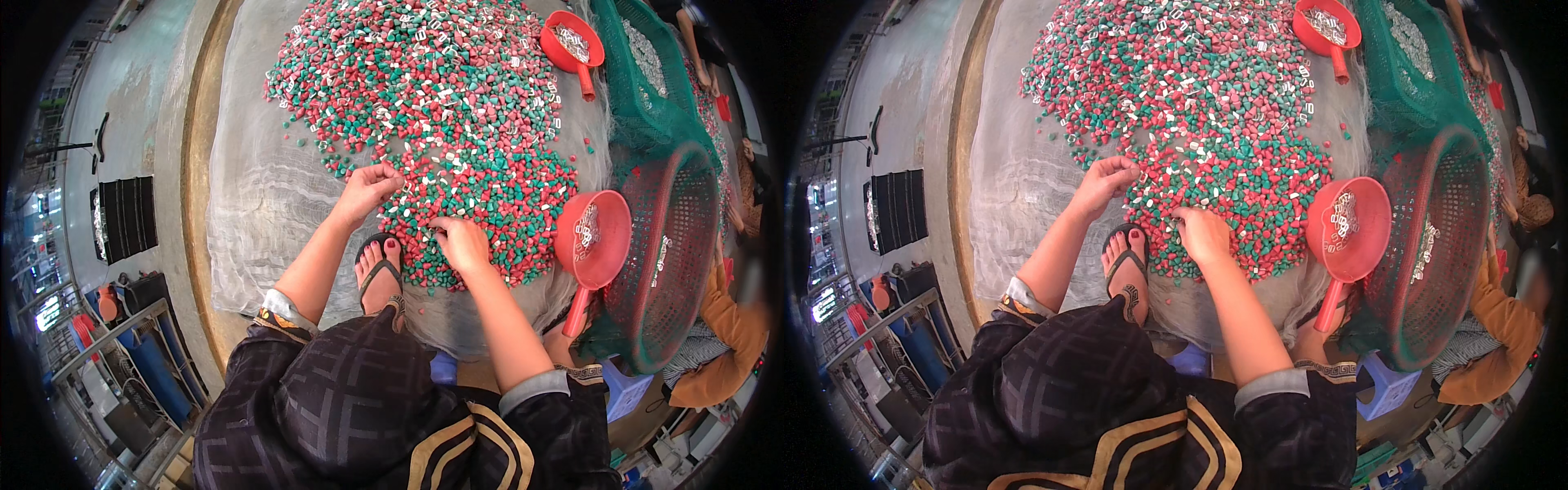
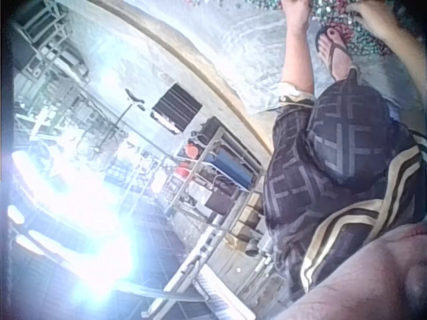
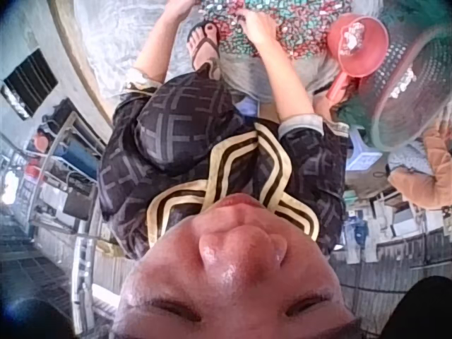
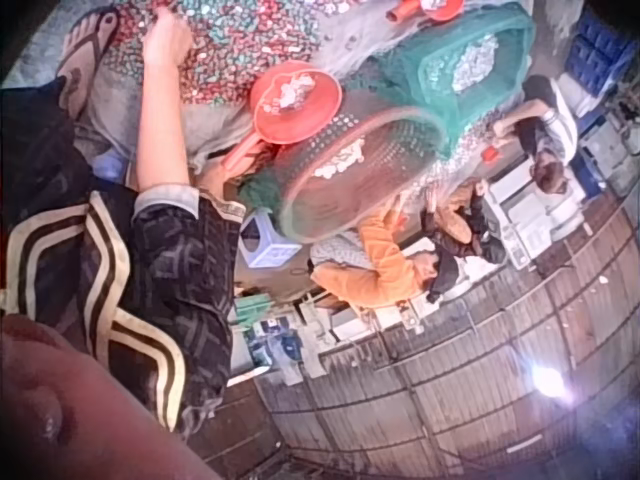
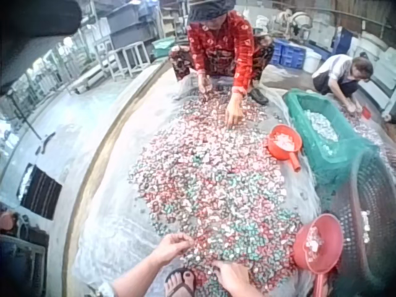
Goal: The person sorts small colored bottle caps and metal caps from a large pile on a sheet, placing the metal caps into a red plastic scoop and then transferring them to a larger green basket.
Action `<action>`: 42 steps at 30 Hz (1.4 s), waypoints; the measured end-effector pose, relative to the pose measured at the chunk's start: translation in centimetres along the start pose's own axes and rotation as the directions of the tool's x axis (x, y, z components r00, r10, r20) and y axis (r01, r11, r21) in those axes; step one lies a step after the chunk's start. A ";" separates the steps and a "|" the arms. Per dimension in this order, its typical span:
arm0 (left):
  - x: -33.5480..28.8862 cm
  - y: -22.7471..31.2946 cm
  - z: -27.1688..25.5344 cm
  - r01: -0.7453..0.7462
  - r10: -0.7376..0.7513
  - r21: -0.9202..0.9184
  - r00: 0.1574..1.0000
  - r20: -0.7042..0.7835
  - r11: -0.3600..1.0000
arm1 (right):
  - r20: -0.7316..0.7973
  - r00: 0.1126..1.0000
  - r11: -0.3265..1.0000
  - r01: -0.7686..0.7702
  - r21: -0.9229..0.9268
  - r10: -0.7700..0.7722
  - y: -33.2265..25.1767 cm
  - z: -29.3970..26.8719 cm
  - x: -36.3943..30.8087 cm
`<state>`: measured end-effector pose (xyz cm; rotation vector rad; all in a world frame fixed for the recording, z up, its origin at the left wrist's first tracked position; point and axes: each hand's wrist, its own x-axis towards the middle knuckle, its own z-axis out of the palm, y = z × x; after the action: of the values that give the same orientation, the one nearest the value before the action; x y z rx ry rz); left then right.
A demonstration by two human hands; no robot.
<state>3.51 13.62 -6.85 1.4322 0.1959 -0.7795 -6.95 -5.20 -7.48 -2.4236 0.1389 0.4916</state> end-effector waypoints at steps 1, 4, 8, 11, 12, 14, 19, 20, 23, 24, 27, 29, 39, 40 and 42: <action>-0.1 -0.1 0.1 0.013 -0.013 0.000 1.000 0.004 1.000 | -0.036 0.999 0.999 0.038 -0.039 -0.039 -0.1 0.4 -0.1; -0.2 -0.5 0.2 0.028 -0.029 0.040 0.999 0.025 0.999 | -0.095 0.995 0.999 0.001 -0.045 -0.006 -0.6 0.8 0.0; 0.0 -1.3 -0.1 0.051 -0.060 0.165 0.997 0.048 0.985 | -0.080 0.994 0.996 -0.070 0.049 0.073 0.6 1.6 0.8; 0.2 -1.7 -0.4 0.220 -0.201 -0.162 0.972 0.125 0.962 | 0.073 0.975 0.593 -0.185 0.784 0.208 0.9 1.3 1.9; 0.1 -1.8 -0.3 0.264 -0.243 -0.237 0.963 0.114 0.935 | 0.234 0.944 0.375 -0.309 0.874 0.234 1.2 0.6 2.0; -0.9 -0.1 1.1 0.341 -0.326 -0.382 0.940 0.104 0.859 | 0.402 0.889 0.046 -0.421 0.906 0.219 0.5 -1.0 1.9; -0.6 -0.9 1.6 0.260 -0.224 -0.279 0.962 0.154 0.925 | 0.423 0.889 -0.315 -0.356 0.880 0.174 -1.0 -1.9 1.5; -0.5 -1.1 1.7 0.226 -0.190 -0.229 0.967 0.169 0.947 | 0.419 0.894 -0.344 -0.348 0.872 0.156 -0.9 -1.7 1.5; -0.8 -0.1 2.4 0.183 -0.187 0.041 0.955 0.231 0.982 | 0.407 0.907 -0.409 -0.330 0.850 0.114 0.0 -1.1 1.6; -0.9 0.2 2.9 0.152 -0.165 0.073 0.960 0.226 0.986 | 0.404 0.909 -0.416 -0.329 0.848 0.104 0.2 -1.0 1.6; -1.2 0.4 3.7 0.075 -0.109 0.166 0.972 0.206 0.983 | 0.390 0.914 -0.407 -0.314 0.858 0.116 0.5 -0.6 1.7; -1.0 0.0 3.6 0.048 -0.092 0.227 0.978 0.185 0.973 | 0.398 0.911 -0.413 -0.322 0.852 0.110 0.3 -0.8 1.7; -2.6 1.6 5.3 -0.279 0.236 0.668 0.959 0.156 0.690 | 0.398 0.916 -0.539 -0.363 0.760 -0.056 -0.4 -2.2 1.8; -2.5 1.2 5.2 -0.338 0.305 0.673 0.937 0.172 0.658 | 0.386 0.921 -0.542 -0.352 0.763 -0.056 -0.4 -2.2 1.8; -2.6 0.9 5.2 -0.401 0.374 0.695 0.905 0.202 0.597 | 0.378 0.921 -0.551 -0.365 0.750 -0.094 -0.2 -2.1 1.7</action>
<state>0.45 9.69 -3.79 2.1184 -0.5200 -0.5175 -4.68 -6.32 -6.49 -0.2146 0.5761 0.4300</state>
